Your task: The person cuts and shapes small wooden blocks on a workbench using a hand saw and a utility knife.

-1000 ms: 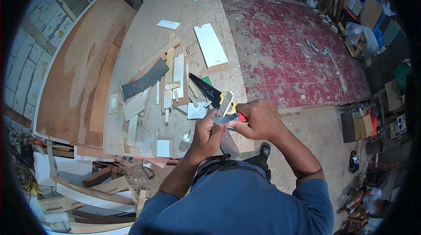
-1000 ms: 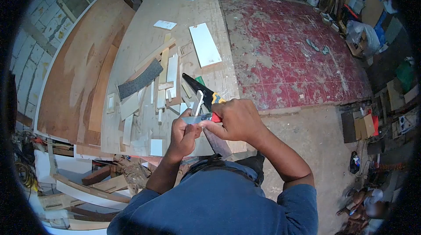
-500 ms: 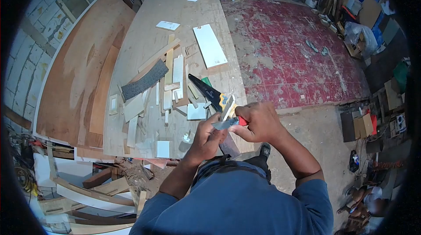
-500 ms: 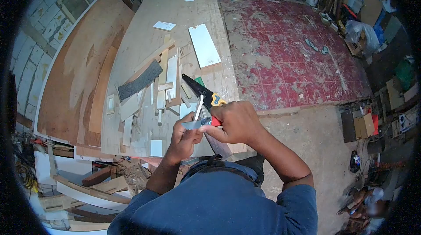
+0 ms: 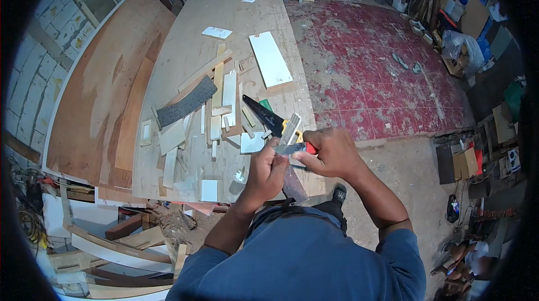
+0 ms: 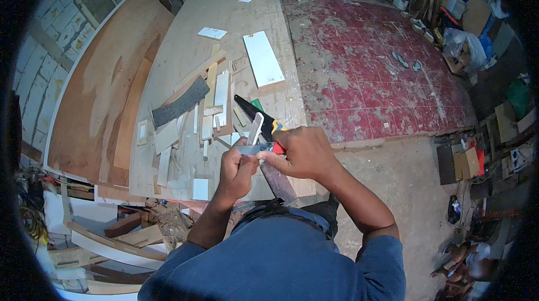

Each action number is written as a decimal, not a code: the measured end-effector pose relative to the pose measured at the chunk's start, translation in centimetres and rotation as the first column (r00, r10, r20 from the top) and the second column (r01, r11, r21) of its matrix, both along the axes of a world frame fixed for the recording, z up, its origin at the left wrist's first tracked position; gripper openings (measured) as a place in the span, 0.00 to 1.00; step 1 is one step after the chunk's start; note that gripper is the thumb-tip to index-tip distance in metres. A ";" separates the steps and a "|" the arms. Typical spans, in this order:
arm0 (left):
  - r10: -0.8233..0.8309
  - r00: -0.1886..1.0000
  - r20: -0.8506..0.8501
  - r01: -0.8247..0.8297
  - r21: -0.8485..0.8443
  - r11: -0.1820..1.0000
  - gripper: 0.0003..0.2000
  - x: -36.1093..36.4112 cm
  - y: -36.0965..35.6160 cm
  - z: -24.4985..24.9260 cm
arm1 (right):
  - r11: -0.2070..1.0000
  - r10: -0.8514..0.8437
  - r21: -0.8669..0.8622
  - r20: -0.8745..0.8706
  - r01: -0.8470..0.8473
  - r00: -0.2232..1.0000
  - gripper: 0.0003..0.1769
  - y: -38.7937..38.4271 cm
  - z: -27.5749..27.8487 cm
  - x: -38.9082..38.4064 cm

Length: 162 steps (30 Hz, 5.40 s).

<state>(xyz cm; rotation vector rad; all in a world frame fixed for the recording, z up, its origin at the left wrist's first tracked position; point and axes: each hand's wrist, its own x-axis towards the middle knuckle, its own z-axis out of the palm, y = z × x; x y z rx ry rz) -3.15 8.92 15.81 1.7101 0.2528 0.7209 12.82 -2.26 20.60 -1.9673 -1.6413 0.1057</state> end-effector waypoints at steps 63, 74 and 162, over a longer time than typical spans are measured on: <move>-0.083 0.996 -0.020 0.076 -0.237 0.969 0.13 -0.4 0.3 0.5 | 0.997 -0.051 -0.067 -0.034 0.049 0.998 0.34 0.0 1.4 -0.9; -0.017 0.999 -0.035 0.014 -0.096 0.995 0.13 -0.5 1.0 -0.3 | 0.996 -0.054 -0.074 -0.024 0.052 0.998 0.34 0.6 1.1 -1.1; -0.192 0.978 -0.077 0.134 -0.472 0.871 0.14 1.2 -1.4 -0.8 | 0.985 -0.060 -0.166 -0.098 0.043 0.993 0.31 -2.4 -2.6 2.3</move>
